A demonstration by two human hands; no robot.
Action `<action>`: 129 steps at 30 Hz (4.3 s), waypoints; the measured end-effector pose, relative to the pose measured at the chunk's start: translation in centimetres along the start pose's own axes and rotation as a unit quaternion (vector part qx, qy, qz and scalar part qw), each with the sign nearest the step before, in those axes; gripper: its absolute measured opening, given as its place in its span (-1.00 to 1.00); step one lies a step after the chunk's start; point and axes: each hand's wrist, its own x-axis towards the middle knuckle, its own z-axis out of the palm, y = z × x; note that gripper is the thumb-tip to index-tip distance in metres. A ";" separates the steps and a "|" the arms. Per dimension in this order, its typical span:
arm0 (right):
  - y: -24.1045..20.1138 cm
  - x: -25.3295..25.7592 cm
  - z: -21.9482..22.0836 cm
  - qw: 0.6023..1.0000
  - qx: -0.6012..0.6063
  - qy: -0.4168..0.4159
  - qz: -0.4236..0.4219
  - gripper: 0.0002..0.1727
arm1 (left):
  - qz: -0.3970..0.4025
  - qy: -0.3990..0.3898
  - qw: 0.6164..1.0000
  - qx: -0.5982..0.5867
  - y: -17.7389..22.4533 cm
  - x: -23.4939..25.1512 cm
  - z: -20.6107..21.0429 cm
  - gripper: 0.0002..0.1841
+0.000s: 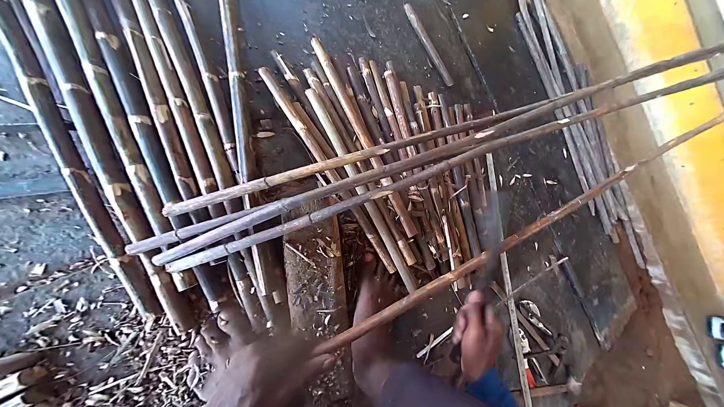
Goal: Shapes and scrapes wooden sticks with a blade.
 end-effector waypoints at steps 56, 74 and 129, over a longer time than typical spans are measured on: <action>-1.9 0.0 0.1 0.997 0.064 -0.016 0.046 -0.54 | -0.004 -0.038 0.993 -0.110 0.6 1.2 0.5 -0.36; -1.6 -0.6 1.3 0.991 -0.027 -0.125 -0.050 -0.50 | -0.061 -0.052 0.992 -0.101 1.6 0.7 -0.3 -0.38; -3.7 0.8 6.9 0.977 0.185 -0.105 -0.032 -0.72 | -0.056 -0.001 0.994 0.092 -1.0 -3.6 -2.9 -0.62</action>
